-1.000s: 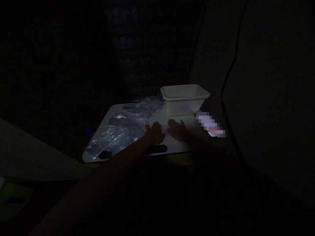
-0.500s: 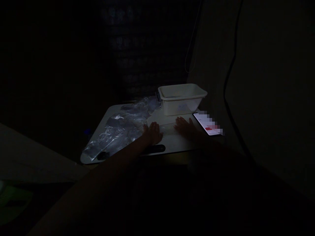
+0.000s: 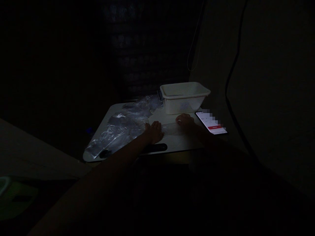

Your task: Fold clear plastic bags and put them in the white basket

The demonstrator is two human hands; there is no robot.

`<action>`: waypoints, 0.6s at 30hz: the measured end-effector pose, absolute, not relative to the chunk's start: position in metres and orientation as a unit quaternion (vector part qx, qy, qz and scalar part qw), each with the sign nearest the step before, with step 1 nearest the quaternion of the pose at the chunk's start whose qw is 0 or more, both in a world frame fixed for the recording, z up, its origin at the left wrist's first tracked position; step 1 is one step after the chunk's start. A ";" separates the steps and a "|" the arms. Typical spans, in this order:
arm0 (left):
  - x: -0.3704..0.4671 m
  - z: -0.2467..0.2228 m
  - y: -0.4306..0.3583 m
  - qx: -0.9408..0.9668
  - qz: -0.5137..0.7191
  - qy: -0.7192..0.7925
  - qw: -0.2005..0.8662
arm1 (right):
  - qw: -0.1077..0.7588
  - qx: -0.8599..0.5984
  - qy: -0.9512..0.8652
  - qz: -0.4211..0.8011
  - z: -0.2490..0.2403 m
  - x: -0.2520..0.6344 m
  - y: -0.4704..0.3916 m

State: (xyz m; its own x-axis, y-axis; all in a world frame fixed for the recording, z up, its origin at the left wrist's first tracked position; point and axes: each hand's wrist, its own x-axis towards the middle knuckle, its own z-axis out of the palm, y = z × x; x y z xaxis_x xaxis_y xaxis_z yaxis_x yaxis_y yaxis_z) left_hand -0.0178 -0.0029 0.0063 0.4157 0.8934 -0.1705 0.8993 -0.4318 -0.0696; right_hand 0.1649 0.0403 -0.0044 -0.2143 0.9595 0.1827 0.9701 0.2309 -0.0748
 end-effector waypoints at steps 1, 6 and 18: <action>-0.019 0.007 -0.002 0.844 -0.091 0.529 0.017 | 0.099 -0.626 -0.773 -0.023 -0.005 0.163 0.042; -0.024 0.012 -0.002 0.859 -0.065 0.507 0.026 | 0.092 -0.630 -0.771 -0.012 -0.010 0.159 0.046; -0.021 0.018 0.023 0.794 0.168 0.535 0.234 | 0.186 -0.504 -0.841 -0.065 0.022 0.147 0.029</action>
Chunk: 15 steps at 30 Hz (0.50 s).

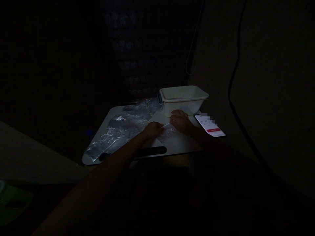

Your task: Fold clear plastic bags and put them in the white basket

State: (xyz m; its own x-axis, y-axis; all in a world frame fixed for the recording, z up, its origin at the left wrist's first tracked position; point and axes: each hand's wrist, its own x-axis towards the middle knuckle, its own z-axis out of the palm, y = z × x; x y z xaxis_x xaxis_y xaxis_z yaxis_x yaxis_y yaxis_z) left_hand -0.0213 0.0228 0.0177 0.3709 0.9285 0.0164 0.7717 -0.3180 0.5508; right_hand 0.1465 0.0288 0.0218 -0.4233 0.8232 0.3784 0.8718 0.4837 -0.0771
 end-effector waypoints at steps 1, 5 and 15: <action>-0.021 0.018 0.024 0.777 0.190 0.537 0.269 | 0.203 -0.495 -0.843 -0.059 0.024 0.145 0.028; -0.017 0.023 0.022 0.670 0.299 0.539 0.413 | 0.336 -0.492 -0.803 0.024 0.023 0.142 0.036; -0.016 0.026 0.023 0.454 0.453 0.527 0.558 | 0.371 -0.489 -0.635 0.469 0.000 0.150 0.042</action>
